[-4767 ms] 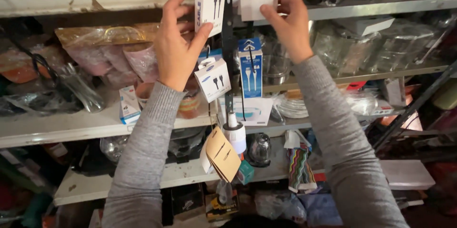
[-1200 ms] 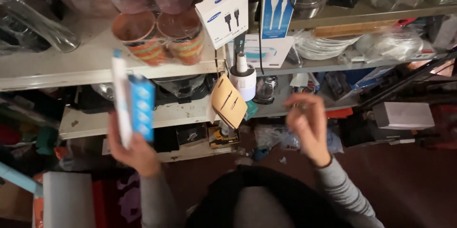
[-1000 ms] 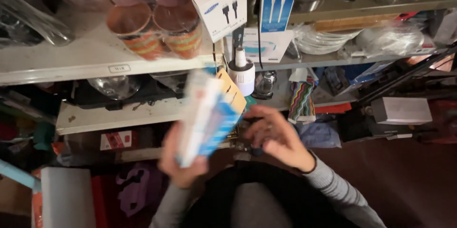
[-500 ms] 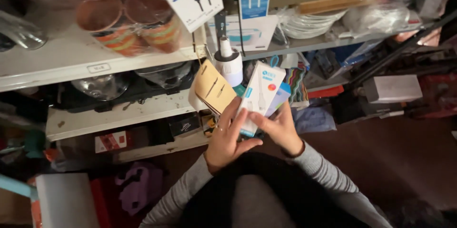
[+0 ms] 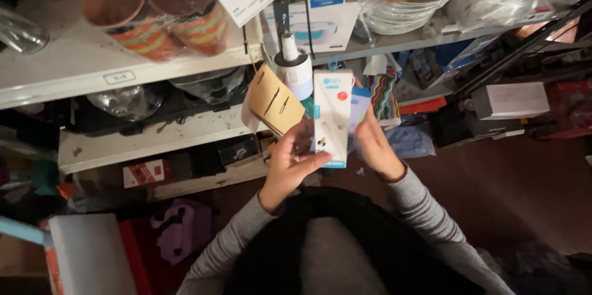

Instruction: Organizing and checking inventory of boxed phone accessories on a table and retail shelves.

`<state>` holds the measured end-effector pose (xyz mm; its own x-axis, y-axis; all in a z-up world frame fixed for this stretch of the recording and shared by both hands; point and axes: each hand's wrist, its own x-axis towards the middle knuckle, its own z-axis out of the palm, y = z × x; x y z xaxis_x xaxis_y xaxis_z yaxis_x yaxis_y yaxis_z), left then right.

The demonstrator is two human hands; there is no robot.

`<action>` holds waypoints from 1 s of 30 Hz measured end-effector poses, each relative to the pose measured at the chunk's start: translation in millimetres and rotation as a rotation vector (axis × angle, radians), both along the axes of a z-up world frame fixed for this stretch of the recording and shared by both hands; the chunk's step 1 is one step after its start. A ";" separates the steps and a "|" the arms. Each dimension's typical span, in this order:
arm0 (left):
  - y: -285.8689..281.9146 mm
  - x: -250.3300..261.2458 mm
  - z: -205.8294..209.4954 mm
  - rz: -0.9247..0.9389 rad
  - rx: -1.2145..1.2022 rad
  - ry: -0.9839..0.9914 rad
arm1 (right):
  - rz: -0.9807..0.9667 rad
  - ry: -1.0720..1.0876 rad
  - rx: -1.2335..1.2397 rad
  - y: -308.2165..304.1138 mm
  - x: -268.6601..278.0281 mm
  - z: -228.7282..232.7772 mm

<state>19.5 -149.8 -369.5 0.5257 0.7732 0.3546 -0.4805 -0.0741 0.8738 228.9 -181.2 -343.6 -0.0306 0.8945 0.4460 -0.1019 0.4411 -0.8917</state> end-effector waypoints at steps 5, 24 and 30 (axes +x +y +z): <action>-2.2 2.2 19.1 0.034 -0.045 0.016 | 0.011 0.078 -0.015 -0.8 -11.1 21.6; 10.7 0.6 28.1 0.076 -0.028 -0.047 | -0.069 0.059 0.043 -6.6 -15.3 20.7; 10.6 0.4 35.0 0.071 -0.070 -0.109 | -0.124 0.017 -0.006 -6.3 -15.5 20.1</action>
